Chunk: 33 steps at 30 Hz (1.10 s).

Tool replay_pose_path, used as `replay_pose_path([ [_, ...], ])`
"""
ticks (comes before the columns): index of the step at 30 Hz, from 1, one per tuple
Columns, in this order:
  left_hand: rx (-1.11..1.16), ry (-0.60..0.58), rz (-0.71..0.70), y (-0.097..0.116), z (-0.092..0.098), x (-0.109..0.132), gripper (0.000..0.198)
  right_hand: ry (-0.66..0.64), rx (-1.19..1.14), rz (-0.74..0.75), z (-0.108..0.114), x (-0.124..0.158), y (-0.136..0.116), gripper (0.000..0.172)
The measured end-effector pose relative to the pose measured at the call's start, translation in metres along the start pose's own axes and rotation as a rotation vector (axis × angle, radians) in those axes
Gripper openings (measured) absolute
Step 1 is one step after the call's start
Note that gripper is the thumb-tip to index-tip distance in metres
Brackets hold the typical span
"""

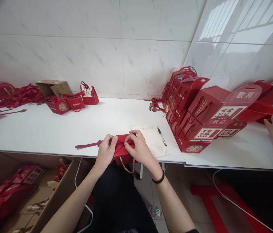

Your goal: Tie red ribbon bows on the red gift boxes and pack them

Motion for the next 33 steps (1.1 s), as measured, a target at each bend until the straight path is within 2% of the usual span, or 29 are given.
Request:
replay_pose_path([
  [6, 0.003, -0.048, 0.005, 0.0002, -0.0009, 0.0008, 0.035, -0.018, -0.033, 0.002, -0.0012, 0.0014, 0.0022, 0.009],
  [18, -0.012, -0.028, 0.012, -0.0027, -0.0031, 0.0014, 0.035, 0.025, -0.020, -0.030, -0.0002, 0.0018, 0.0024, 0.005],
  [24, 0.070, -0.007, 0.048, -0.0069, -0.0051, 0.0007, 0.036, 0.023, -0.003, -0.016, 0.0009, 0.0023, 0.0007, 0.006],
  [33, 0.069, -0.075, 0.045, -0.0082, -0.0059, 0.0022, 0.034, 0.029, -0.027, -0.009, 0.0005, 0.0028, 0.0034, 0.004],
])
Point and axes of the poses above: each hand's wrist, its own x-axis away from the middle knuckle, its own z-axis out of the back of the hand, y = z × x, the point moved 7 cm from there along -x, towards the middle knuckle, and after that the axes turned 6 degrees about -z, right-handed, at the moved point
